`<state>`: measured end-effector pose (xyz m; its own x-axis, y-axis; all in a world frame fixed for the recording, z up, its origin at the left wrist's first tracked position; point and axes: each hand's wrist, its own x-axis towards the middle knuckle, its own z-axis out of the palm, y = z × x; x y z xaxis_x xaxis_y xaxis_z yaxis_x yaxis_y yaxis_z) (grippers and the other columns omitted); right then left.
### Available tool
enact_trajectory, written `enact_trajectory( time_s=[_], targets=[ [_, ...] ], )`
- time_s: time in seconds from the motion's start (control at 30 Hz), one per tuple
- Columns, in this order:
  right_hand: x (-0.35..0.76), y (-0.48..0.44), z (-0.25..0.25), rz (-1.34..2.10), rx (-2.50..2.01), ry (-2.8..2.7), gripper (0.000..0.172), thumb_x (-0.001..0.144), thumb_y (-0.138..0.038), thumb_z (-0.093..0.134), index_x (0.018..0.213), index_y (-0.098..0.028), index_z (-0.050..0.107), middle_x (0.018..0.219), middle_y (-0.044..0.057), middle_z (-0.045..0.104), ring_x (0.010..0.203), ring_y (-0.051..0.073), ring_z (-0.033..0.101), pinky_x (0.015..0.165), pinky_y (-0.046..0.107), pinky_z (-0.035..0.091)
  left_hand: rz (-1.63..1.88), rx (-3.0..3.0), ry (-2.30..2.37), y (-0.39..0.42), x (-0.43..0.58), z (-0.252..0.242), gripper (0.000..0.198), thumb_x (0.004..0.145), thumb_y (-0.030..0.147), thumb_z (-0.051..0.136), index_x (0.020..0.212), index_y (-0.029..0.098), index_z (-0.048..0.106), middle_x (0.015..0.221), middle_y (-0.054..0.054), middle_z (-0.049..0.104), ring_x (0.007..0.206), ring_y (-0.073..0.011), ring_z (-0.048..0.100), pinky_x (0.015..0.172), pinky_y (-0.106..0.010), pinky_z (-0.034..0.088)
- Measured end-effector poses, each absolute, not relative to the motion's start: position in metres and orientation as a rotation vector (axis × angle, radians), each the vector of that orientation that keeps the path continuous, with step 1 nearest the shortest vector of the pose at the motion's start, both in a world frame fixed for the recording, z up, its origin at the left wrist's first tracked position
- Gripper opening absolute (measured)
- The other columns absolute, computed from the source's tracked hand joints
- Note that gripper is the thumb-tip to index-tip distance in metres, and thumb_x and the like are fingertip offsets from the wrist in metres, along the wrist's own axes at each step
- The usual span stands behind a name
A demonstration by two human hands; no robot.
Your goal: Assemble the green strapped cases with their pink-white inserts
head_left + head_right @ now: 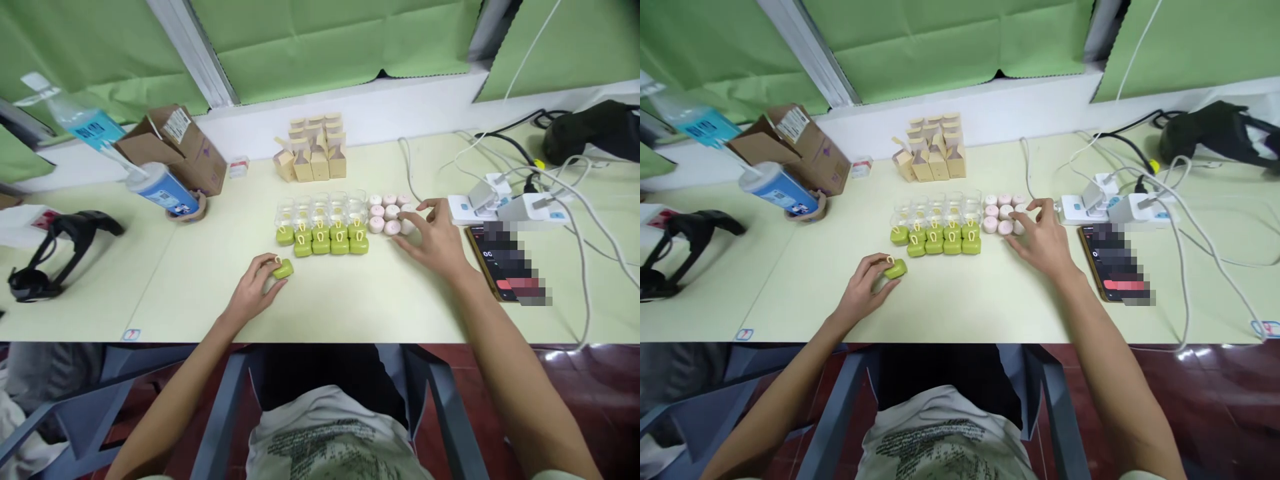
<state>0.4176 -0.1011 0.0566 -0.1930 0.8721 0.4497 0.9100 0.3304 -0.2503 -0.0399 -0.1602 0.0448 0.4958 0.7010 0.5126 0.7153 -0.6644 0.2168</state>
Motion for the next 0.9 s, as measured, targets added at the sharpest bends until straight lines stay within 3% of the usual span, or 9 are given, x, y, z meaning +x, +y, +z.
enact_trajectory(
  time_s=[0.23, 0.33, 0.43, 0.57, 0.7, 0.9],
  targets=[
    [0.410, -0.100, 0.057, -0.035, -1.436, -2.099, 0.028, 0.094, -0.038, 0.067, 0.116, -0.022, 0.072, 0.138, 0.018, 0.067, 0.100, 0.031, 0.069, 0.067, 0.041, 0.056, -0.983, -2.713, -1.256, -0.162, -0.044, 0.042, 0.036, 0.099, 0.012, 0.066, 0.133, 0.022, 0.061, 0.139, -0.020, 0.064, 0.129, -0.0319, 0.072, 0.103, -0.049, 0.068],
    [0.412, -0.106, 0.064, 0.000, -1.332, -2.088, 0.024, 0.092, -0.033, 0.069, 0.114, -0.024, 0.070, 0.121, 0.013, 0.079, 0.104, 0.033, 0.072, 0.081, 0.048, 0.060, -0.914, -2.688, -1.294, -0.163, -0.043, 0.043, 0.046, 0.097, 0.011, 0.064, 0.142, 0.021, 0.061, 0.142, -0.022, 0.064, 0.120, -0.0306, 0.074, 0.094, -0.045, 0.069],
    [0.417, -0.110, 0.068, 0.057, -1.305, -1.947, 0.026, 0.091, -0.038, 0.073, 0.115, -0.027, 0.071, 0.105, 0.009, 0.081, 0.088, 0.030, 0.071, 0.082, 0.050, 0.060, -0.839, -2.643, -1.278, -0.164, -0.042, 0.042, 0.052, 0.096, 0.008, 0.059, 0.146, 0.023, 0.066, 0.145, -0.020, 0.066, 0.099, -0.0235, 0.076, 0.084, -0.040, 0.070],
    [0.419, -0.106, 0.064, 0.329, -1.197, -1.626, 0.032, 0.098, -0.049, 0.072, 0.124, -0.031, 0.070, 0.119, 0.010, 0.077, 0.091, 0.028, 0.076, 0.078, 0.047, 0.063, -0.919, -2.547, -1.137, -0.166, -0.044, 0.038, 0.056, 0.097, 0.004, 0.056, 0.146, 0.027, 0.070, 0.136, -0.014, 0.077, 0.102, -0.0224, 0.081, 0.085, -0.037, 0.070],
    [0.410, -0.100, 0.056, 0.528, -1.084, -1.441, 0.036, 0.106, -0.055, 0.060, 0.132, -0.034, 0.069, 0.108, 0.008, 0.074, 0.091, 0.030, 0.080, 0.078, 0.052, 0.067, -1.066, -2.439, -1.035, -0.170, -0.043, 0.041, 0.050, 0.098, 0.001, 0.057, 0.138, 0.026, 0.073, 0.123, -0.008, 0.085, 0.102, -0.0197, 0.085, 0.081, -0.028, 0.070],
    [0.390, -0.100, 0.049, 0.569, -1.158, -1.478, 0.042, 0.095, -0.056, 0.078, 0.131, -0.035, 0.073, 0.134, 0.012, 0.071, 0.100, 0.029, 0.078, 0.080, 0.048, 0.067, -1.244, -2.593, -1.299, -0.162, -0.030, 0.057, 0.025, 0.102, 0.015, 0.065, 0.123, 0.022, 0.075, 0.121, -0.009, 0.084, 0.101, -0.0191, 0.085, 0.082, -0.029, 0.069]
  ],
)
